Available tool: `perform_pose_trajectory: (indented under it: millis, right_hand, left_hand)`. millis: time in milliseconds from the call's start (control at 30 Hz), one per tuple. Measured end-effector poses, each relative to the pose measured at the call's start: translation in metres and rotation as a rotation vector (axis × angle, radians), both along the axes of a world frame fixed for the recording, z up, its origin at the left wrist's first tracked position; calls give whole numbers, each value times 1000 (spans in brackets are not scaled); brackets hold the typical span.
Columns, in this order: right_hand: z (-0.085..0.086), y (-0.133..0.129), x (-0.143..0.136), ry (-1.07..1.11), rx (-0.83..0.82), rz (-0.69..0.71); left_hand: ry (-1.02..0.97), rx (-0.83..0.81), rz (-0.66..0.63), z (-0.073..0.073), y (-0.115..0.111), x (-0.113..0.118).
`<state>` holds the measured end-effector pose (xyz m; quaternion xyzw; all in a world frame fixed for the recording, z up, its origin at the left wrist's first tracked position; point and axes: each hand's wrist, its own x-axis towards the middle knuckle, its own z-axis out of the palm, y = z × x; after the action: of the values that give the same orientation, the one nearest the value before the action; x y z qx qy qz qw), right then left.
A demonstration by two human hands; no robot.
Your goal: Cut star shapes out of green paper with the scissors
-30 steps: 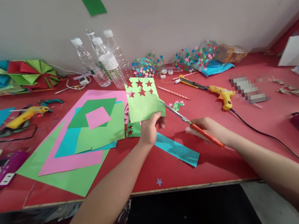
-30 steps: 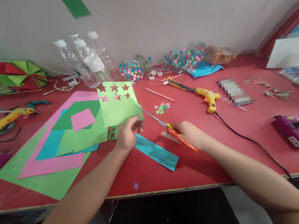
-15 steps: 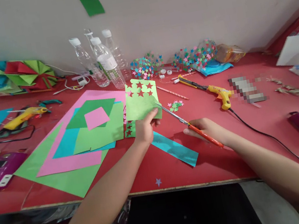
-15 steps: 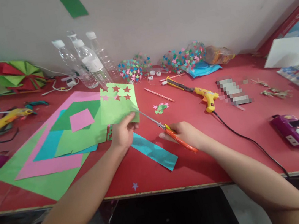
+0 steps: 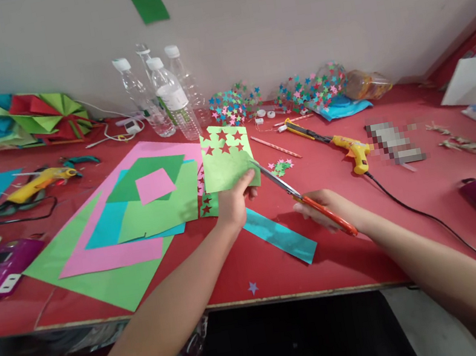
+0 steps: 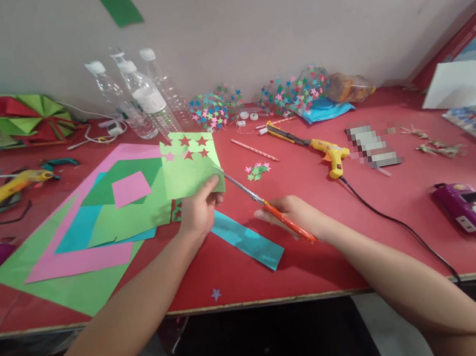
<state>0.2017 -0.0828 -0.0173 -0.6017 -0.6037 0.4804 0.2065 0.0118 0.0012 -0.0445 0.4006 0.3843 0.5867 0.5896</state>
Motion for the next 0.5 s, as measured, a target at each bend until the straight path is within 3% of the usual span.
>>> perform_pose_trajectory:
  millis: [167,500]
  right_hand:
    - [-7,1,0,21,14,9]
    - [1,1,0,-24,53,51]
  left_hand:
    - [-3,2,4,1,0,1]
    - [48,-19,-28,1,-1,-3]
